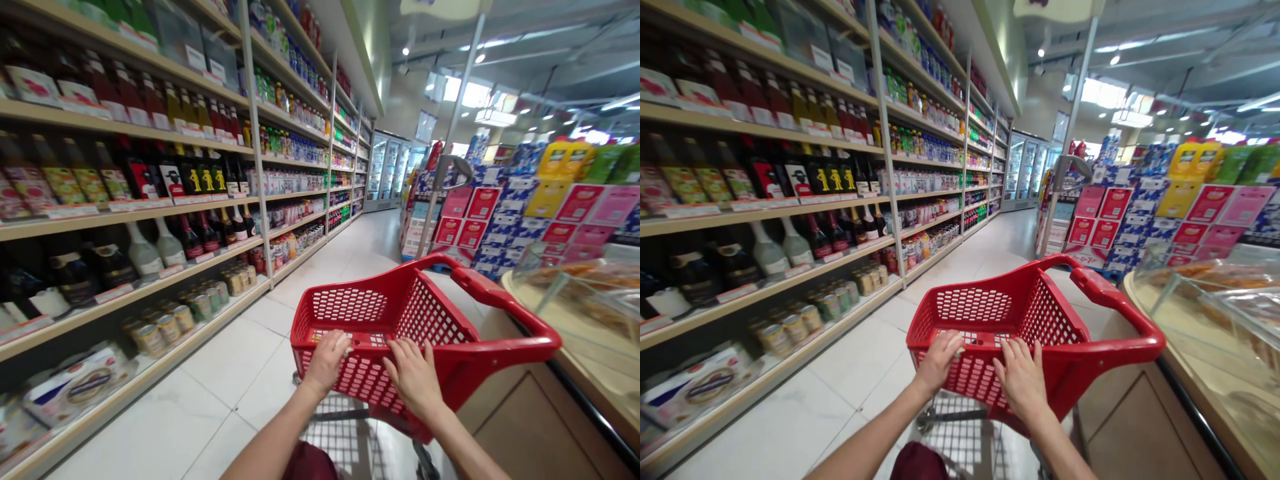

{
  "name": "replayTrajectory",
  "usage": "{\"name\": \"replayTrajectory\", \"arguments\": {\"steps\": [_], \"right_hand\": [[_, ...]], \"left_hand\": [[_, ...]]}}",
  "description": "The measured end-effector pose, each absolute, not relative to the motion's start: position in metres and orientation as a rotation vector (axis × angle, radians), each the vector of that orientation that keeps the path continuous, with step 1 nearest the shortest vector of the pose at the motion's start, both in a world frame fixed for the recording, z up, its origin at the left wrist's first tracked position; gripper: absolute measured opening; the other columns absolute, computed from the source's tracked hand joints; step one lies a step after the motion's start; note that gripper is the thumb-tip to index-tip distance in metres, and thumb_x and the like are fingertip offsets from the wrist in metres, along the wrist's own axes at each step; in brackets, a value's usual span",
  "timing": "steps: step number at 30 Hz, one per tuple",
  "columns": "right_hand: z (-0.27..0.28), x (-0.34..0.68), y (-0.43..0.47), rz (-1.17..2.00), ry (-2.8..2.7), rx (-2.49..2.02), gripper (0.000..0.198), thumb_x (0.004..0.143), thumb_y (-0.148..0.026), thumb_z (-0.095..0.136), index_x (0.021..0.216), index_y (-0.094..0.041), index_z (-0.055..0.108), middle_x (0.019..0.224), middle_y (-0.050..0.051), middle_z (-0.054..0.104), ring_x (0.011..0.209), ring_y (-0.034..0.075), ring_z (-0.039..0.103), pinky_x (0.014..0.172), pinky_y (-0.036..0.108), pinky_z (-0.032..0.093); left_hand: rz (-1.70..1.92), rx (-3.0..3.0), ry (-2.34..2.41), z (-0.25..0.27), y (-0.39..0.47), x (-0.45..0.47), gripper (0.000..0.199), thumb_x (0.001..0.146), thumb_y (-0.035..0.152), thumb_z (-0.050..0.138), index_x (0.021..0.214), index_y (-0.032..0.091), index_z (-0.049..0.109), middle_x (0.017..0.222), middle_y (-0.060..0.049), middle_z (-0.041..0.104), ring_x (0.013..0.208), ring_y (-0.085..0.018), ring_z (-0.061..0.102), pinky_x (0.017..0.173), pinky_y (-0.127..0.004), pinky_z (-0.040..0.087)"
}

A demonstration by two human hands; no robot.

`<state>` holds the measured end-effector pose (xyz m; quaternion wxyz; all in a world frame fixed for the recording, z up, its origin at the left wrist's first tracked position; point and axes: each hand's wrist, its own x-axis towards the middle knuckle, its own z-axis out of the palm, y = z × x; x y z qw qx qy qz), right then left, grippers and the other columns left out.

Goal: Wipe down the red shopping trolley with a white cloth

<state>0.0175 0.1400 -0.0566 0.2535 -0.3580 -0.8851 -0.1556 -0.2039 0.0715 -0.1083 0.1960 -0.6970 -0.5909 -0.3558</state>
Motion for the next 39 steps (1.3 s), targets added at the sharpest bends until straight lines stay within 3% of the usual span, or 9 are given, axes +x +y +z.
{"name": "replayTrajectory", "arguments": {"steps": [3, 7, 13, 22, 29, 35, 39], "right_hand": [[-0.057, 0.023, 0.144, -0.415, -2.415, -0.942, 0.029, 0.084, -0.029, 0.037, 0.106, -0.02, 0.054, 0.104, 0.006, 0.059, 0.102, 0.022, 0.046, 0.096, 0.047, 0.016], [-0.057, 0.026, 0.149, -0.428, -2.382, -0.981, 0.029, 0.083, -0.032, 0.037, 0.101, -0.018, 0.055, 0.102, 0.007, 0.06, 0.101, 0.023, 0.046, 0.096, 0.05, 0.014], [-0.064, 0.026, 0.152, -0.458, -2.373, -0.969, 0.032, 0.082, -0.035, 0.039, 0.103, -0.016, 0.054, 0.103, 0.008, 0.059, 0.101, 0.025, 0.045, 0.095, 0.051, 0.015], [-0.068, 0.035, 0.151, -0.454, -2.383, -0.93, 0.034, 0.08, -0.033, 0.04, 0.106, -0.016, 0.053, 0.108, 0.008, 0.057, 0.107, 0.025, 0.042, 0.097, 0.05, 0.012], [-0.069, 0.033, 0.147, -0.455, -2.404, -0.896, 0.033, 0.079, -0.032, 0.04, 0.106, -0.017, 0.052, 0.108, 0.008, 0.058, 0.106, 0.024, 0.044, 0.097, 0.05, 0.012], [-0.065, 0.036, 0.15, -0.429, -2.425, -0.896, 0.034, 0.078, -0.026, 0.039, 0.108, -0.016, 0.051, 0.111, 0.007, 0.056, 0.108, 0.022, 0.043, 0.098, 0.047, 0.012], [-0.065, 0.026, 0.146, -0.416, -2.382, -0.943, 0.035, 0.075, -0.026, 0.041, 0.106, -0.015, 0.053, 0.109, 0.008, 0.057, 0.108, 0.024, 0.043, 0.098, 0.049, 0.011]], "left_hand": [[-0.924, -2.078, -1.643, -0.104, 0.07, -0.207, 0.029, 0.082, 0.016, 0.039, 0.108, 0.021, 0.051, 0.11, -0.009, 0.054, 0.104, -0.019, 0.047, 0.088, -0.041, 0.04], [-0.992, -1.825, -1.867, -0.112, 0.049, -0.236, 0.033, 0.08, 0.012, 0.037, 0.108, 0.02, 0.051, 0.116, -0.011, 0.049, 0.111, -0.022, 0.042, 0.088, -0.046, 0.039], [-0.997, -2.048, -1.724, -0.105, 0.084, -0.164, 0.036, 0.077, 0.011, 0.042, 0.111, 0.019, 0.05, 0.126, -0.012, 0.039, 0.119, -0.023, 0.032, 0.095, -0.043, 0.036], [-1.048, -1.857, -1.875, -0.116, 0.039, -0.242, 0.04, 0.077, 0.008, 0.035, 0.112, 0.021, 0.047, 0.118, -0.009, 0.047, 0.111, -0.019, 0.042, 0.089, -0.04, 0.043], [-0.929, -2.015, -1.694, -0.104, 0.074, -0.177, 0.033, 0.078, 0.011, 0.042, 0.11, 0.016, 0.05, 0.12, -0.013, 0.045, 0.114, -0.023, 0.039, 0.091, -0.041, 0.041], [-1.051, -1.89, -1.786, -0.115, 0.052, -0.225, 0.034, 0.082, 0.013, 0.036, 0.113, 0.02, 0.046, 0.116, -0.01, 0.048, 0.11, -0.019, 0.043, 0.089, -0.041, 0.043], [-1.07, -1.857, -1.797, -0.113, 0.061, -0.2, 0.034, 0.081, 0.012, 0.036, 0.113, 0.019, 0.047, 0.121, -0.011, 0.045, 0.115, -0.021, 0.038, 0.091, -0.043, 0.04]]}}
